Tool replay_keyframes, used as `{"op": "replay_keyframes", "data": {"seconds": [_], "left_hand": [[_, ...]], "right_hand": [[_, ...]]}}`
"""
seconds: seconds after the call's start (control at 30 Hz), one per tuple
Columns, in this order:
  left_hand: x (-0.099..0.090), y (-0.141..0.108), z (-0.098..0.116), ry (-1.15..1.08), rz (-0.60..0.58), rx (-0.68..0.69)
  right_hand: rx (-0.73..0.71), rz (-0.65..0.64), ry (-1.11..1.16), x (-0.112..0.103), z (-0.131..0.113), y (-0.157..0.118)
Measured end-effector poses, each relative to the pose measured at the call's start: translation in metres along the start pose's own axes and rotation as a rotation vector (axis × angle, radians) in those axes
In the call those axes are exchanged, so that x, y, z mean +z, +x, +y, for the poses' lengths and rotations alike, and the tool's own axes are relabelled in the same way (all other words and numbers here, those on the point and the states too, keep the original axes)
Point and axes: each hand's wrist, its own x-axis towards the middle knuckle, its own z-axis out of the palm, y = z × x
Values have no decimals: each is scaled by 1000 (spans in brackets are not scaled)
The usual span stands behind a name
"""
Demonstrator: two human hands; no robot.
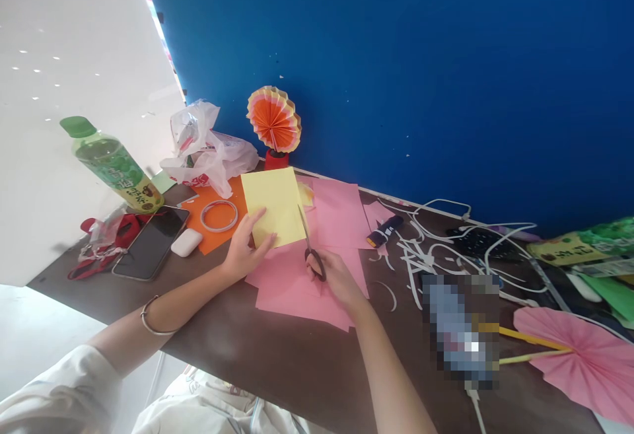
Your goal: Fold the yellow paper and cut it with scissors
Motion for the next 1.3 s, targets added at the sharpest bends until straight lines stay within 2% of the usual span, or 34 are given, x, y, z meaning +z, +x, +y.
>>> {"op": "replay_keyframes", "data": {"seconds": [0.4,1.3], "left_hand": [[0,0,-1,19,-5,21],[1,0,-3,42,20,45]], "right_hand": [[16,-4,-7,0,-1,-1],[-45,11,5,-2,3,0]]}}
